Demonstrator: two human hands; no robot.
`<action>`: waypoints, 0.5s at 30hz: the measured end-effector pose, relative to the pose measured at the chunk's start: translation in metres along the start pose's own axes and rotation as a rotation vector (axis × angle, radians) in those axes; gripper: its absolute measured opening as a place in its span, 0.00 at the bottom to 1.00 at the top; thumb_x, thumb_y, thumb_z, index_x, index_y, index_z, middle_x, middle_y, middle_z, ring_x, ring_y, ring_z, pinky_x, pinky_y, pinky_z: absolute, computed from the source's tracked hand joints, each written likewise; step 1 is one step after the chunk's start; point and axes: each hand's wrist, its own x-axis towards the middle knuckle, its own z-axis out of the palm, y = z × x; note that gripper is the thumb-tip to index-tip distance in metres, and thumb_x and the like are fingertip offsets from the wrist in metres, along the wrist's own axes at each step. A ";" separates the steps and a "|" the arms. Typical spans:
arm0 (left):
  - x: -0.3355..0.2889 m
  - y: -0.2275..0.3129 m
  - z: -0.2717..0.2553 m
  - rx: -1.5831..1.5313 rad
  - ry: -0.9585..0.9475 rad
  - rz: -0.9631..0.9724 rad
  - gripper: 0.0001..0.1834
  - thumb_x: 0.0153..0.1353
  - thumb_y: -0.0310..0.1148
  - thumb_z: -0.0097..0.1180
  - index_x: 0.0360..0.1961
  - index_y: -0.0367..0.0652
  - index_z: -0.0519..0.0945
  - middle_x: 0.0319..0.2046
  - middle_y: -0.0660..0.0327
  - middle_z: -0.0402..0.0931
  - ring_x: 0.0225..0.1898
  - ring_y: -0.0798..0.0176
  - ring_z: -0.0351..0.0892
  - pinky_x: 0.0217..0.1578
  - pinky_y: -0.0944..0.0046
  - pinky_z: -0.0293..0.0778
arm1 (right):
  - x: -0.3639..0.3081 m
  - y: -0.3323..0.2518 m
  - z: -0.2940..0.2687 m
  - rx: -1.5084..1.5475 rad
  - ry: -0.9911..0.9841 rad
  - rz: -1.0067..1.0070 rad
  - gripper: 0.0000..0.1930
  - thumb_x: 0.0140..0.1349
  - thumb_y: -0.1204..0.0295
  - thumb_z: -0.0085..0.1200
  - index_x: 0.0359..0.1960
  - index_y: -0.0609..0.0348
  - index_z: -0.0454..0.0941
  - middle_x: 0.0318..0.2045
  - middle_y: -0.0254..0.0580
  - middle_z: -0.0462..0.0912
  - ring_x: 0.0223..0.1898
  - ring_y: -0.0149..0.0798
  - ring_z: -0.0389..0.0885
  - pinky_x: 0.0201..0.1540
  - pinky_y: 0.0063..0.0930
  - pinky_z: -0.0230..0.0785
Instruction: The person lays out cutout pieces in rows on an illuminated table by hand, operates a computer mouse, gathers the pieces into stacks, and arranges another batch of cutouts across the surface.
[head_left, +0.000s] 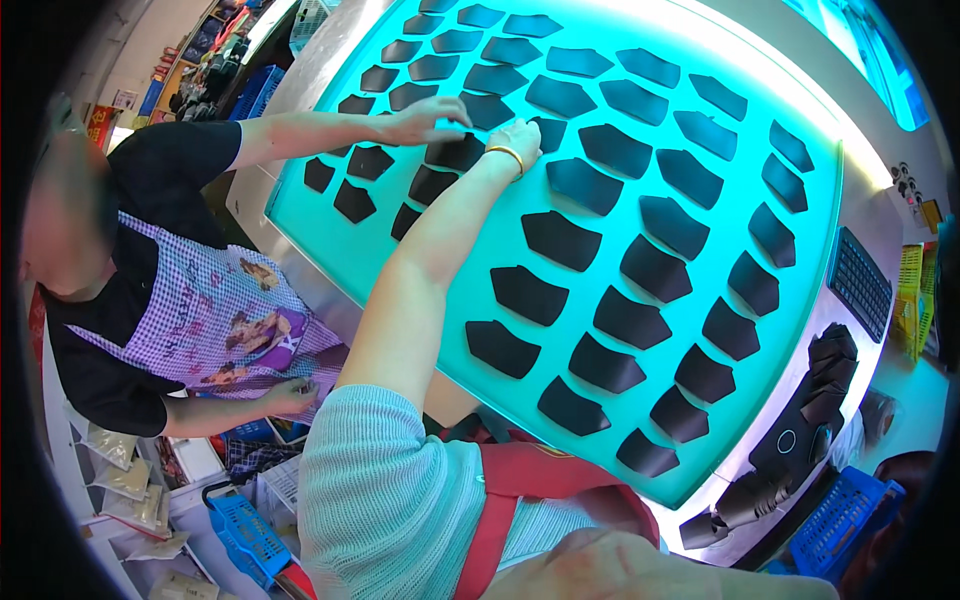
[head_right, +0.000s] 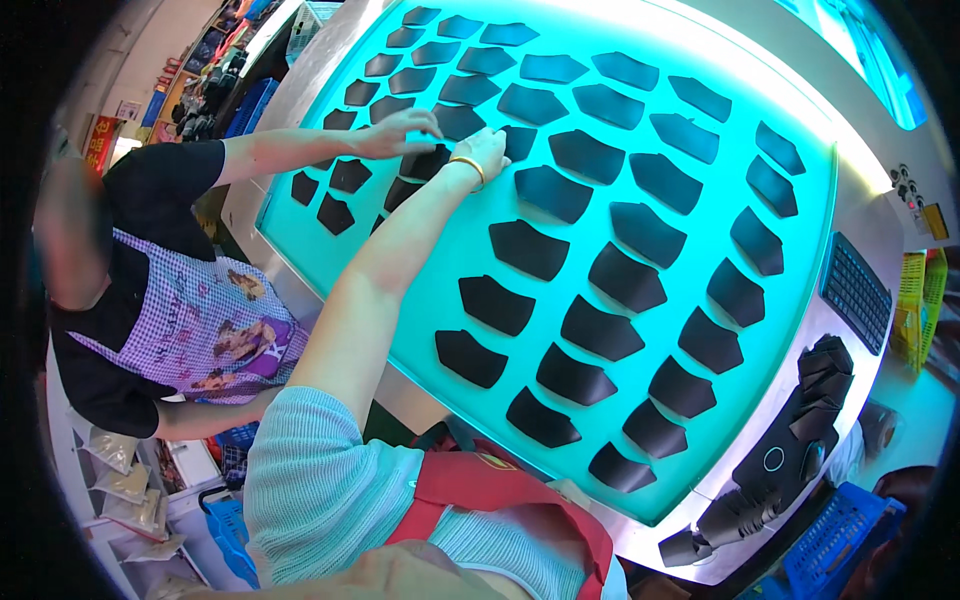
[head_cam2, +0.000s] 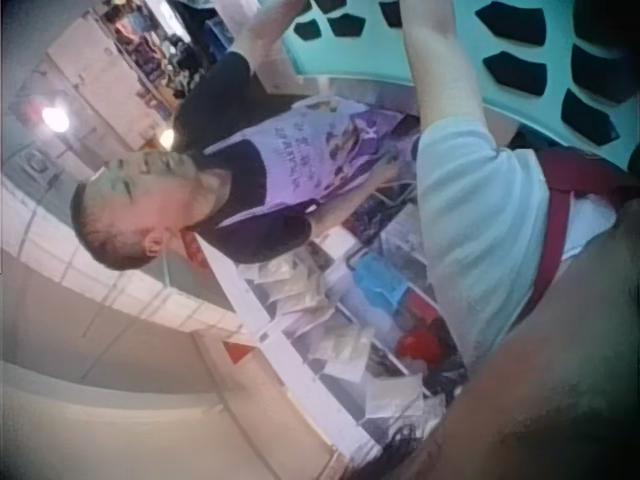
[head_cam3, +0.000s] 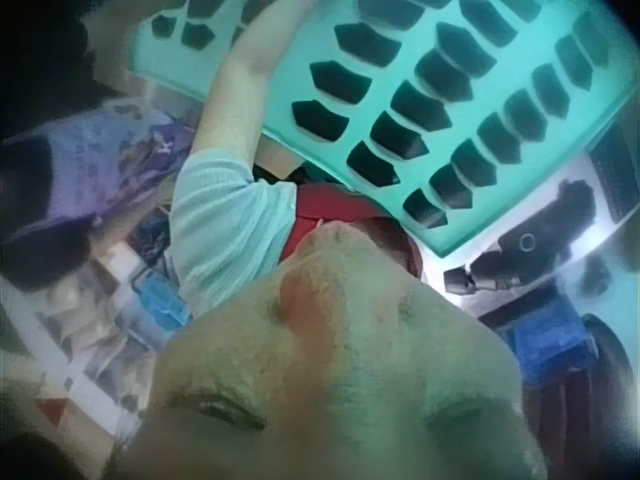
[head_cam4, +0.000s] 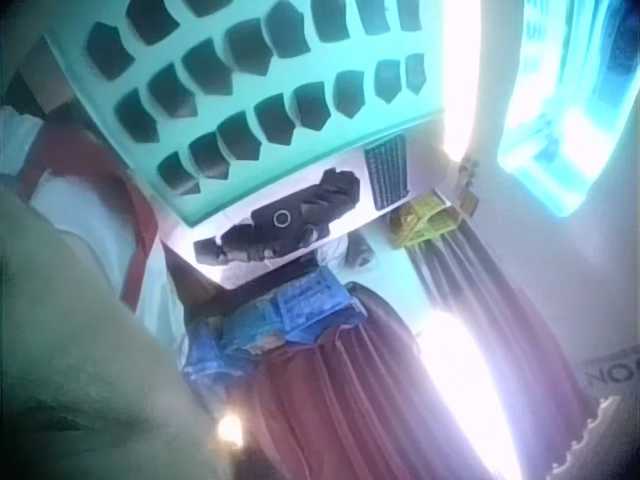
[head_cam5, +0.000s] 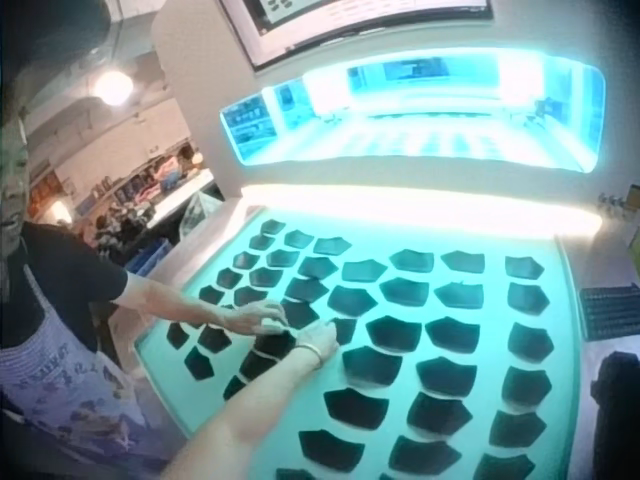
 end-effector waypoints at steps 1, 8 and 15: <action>-0.004 0.001 -0.001 0.010 0.013 -0.003 0.21 0.62 0.43 0.62 0.50 0.40 0.78 0.53 0.46 0.75 0.54 0.45 0.78 0.53 0.51 0.76 | 0.000 -0.001 0.000 -0.001 -0.002 -0.002 0.09 0.57 0.69 0.65 0.29 0.60 0.80 0.24 0.40 0.79 0.26 0.33 0.79 0.30 0.25 0.69; -0.035 0.018 0.002 0.042 0.043 -0.138 0.25 0.64 0.51 0.57 0.51 0.41 0.78 0.53 0.51 0.76 0.52 0.48 0.81 0.50 0.52 0.77 | -0.007 -0.002 0.000 -0.008 0.013 -0.022 0.09 0.57 0.69 0.65 0.29 0.60 0.80 0.24 0.41 0.79 0.26 0.34 0.79 0.29 0.25 0.69; -0.067 0.004 0.027 -0.117 0.305 -0.194 0.28 0.67 0.56 0.50 0.53 0.42 0.75 0.53 0.54 0.75 0.49 0.48 0.81 0.46 0.50 0.78 | -0.010 -0.008 0.002 -0.010 0.035 -0.103 0.09 0.57 0.69 0.65 0.29 0.60 0.80 0.24 0.41 0.79 0.26 0.34 0.79 0.29 0.25 0.69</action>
